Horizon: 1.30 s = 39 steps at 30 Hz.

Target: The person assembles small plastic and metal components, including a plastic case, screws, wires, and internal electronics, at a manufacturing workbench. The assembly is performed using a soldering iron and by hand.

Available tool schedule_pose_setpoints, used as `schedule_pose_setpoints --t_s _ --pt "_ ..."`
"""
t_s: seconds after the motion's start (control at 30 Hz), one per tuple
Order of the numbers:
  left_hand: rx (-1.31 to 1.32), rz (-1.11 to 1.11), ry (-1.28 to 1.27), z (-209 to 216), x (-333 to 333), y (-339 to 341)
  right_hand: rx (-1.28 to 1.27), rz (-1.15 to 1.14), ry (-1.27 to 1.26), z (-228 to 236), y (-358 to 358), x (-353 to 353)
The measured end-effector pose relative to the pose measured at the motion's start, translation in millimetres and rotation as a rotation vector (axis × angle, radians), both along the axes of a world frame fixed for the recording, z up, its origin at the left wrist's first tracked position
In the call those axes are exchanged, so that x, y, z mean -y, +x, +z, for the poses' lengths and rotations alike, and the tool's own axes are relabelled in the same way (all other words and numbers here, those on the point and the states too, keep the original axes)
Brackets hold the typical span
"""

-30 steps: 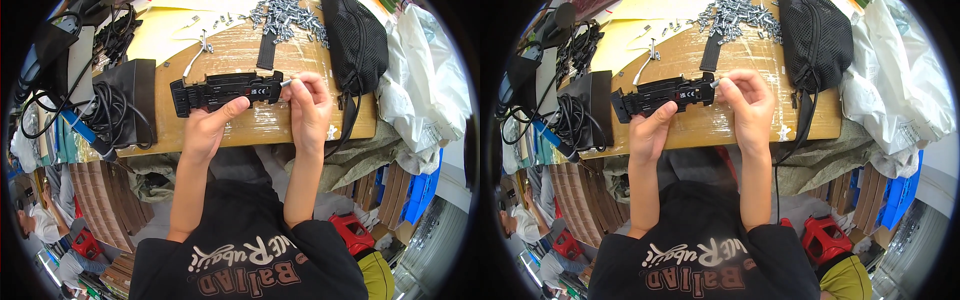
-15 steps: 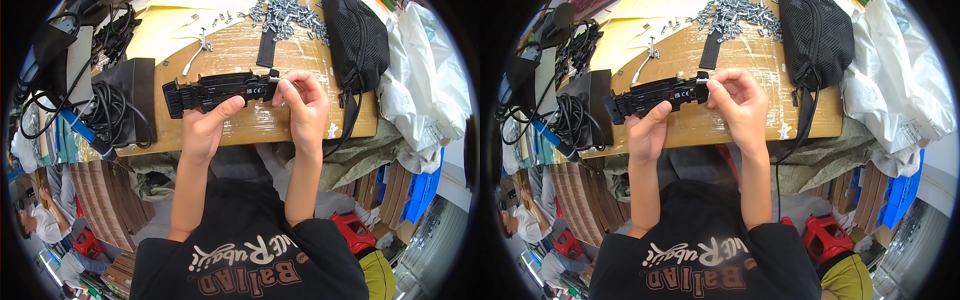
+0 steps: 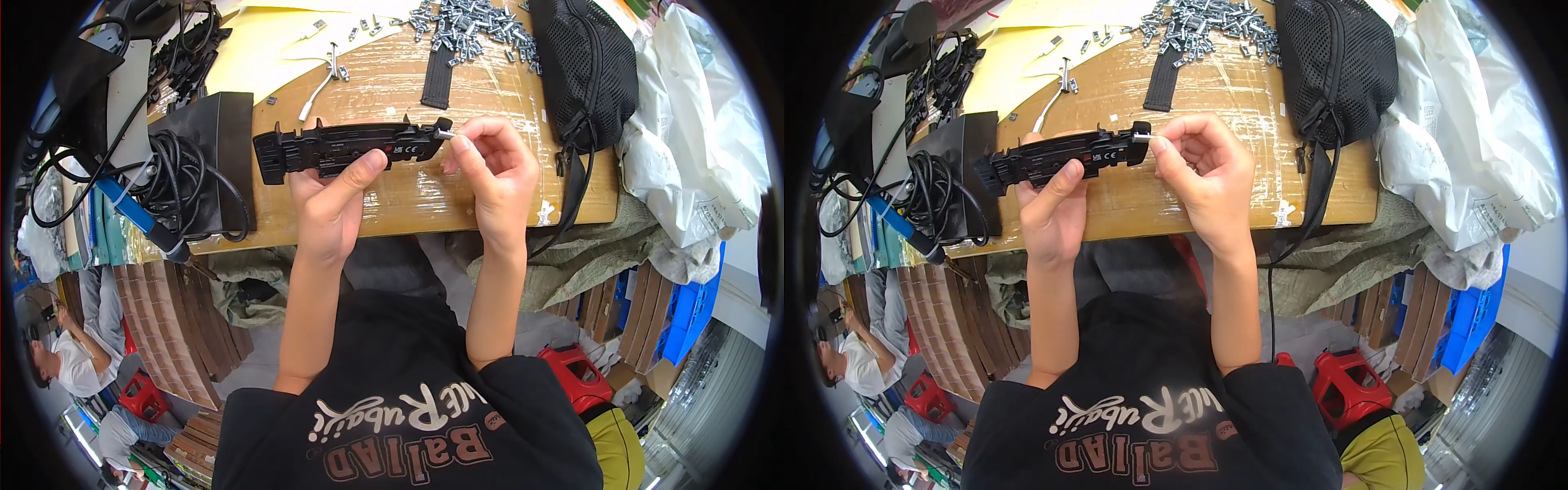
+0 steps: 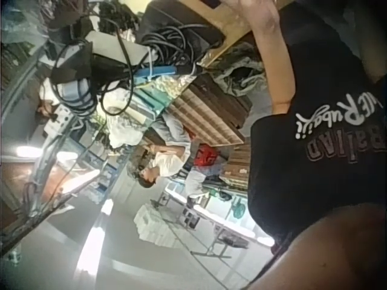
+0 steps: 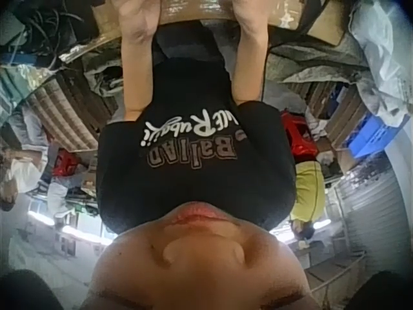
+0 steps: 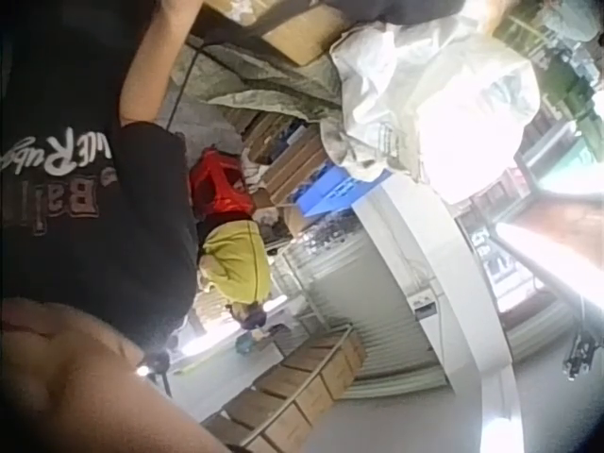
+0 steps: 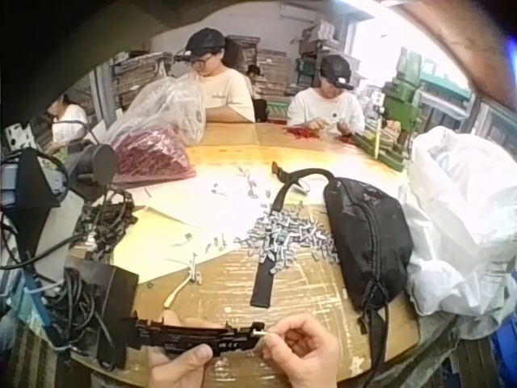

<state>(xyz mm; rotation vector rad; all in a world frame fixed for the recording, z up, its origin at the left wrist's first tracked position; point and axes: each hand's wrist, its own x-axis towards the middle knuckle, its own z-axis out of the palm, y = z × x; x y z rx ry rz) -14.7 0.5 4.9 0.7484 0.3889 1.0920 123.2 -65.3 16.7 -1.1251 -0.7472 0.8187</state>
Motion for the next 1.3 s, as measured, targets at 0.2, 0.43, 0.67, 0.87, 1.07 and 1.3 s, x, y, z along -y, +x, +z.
schedule_pose_setpoints --t_s 0.2,0.43,0.67,0.87,1.07,1.3 --pt "-0.003 0.017 -0.012 4.2 1.3 1.3 0.015 0.010 0.011 -1.1 0.4 -0.2" --pt "-0.020 0.008 0.008 1.6 1.6 -0.2 0.063 0.004 -0.031 -2.7 0.4 0.8" --pt "-0.067 0.012 0.014 3.9 2.5 -1.5 0.079 -0.006 -0.022 -2.0 -1.4 1.2" --pt "-0.044 -0.032 0.068 0.5 -1.7 -3.0 0.138 -0.023 -0.032 0.1 -4.6 -1.2" --pt "0.025 -0.053 0.020 -0.3 -1.8 -4.5 0.171 0.035 -0.007 -2.1 -2.5 0.7" --pt "-0.025 -0.164 0.079 2.7 6.0 3.5 0.179 0.003 0.130 1.3 -8.9 8.5"
